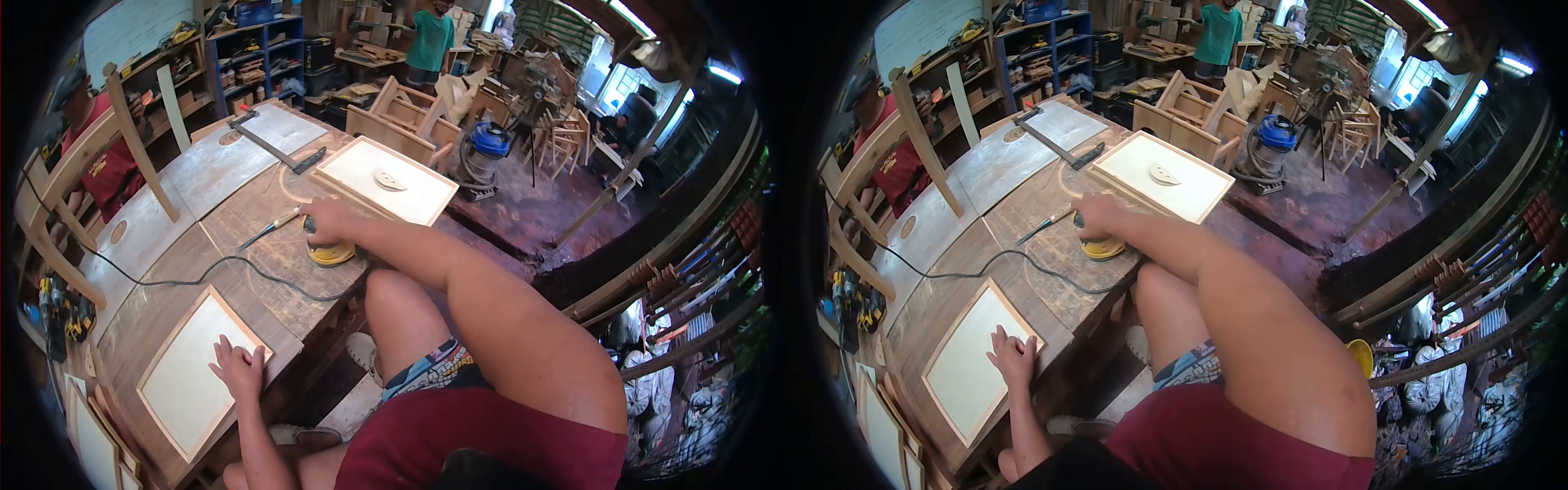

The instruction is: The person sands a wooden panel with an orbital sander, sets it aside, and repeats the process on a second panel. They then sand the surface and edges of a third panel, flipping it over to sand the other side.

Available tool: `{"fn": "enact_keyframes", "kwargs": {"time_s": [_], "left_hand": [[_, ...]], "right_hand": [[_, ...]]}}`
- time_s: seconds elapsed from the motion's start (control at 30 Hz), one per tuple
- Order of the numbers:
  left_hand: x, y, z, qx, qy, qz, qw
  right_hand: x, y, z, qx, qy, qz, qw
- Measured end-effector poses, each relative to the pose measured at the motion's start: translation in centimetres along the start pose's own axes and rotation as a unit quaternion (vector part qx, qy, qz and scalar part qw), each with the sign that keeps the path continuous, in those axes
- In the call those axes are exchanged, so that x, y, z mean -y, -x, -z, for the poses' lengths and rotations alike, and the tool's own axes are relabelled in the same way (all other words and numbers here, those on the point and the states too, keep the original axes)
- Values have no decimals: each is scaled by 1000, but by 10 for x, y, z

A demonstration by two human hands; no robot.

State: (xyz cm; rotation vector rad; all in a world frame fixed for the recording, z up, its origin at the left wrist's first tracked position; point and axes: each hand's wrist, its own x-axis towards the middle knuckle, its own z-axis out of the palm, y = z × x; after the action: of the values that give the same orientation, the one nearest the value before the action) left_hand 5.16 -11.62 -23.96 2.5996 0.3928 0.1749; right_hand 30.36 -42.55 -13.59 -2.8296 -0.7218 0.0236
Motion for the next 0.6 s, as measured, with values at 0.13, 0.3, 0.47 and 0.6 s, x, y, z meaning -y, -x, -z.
{"fn": "enact_keyframes", "kwargs": {"time_s": [0.13, 0.3, 0.47, 0.6], "left_hand": [[3, 1, -1, -4, 7, 9, 1000], [5, -2, -3, -1, -7, 2, 1000], [4, 0, 1, -1, -20, 4, 1000], [-3, 1, 9, 14, -28, 5, 999]], "right_hand": [[3, 3, 3, -1, 5, -11, 1000], [-6, -2, -4, -29, -1, 19, 999], [9, 0, 7, -7, -20, -3, 1000], [4, -3, 0, -42, -1, 10, 999]]}}
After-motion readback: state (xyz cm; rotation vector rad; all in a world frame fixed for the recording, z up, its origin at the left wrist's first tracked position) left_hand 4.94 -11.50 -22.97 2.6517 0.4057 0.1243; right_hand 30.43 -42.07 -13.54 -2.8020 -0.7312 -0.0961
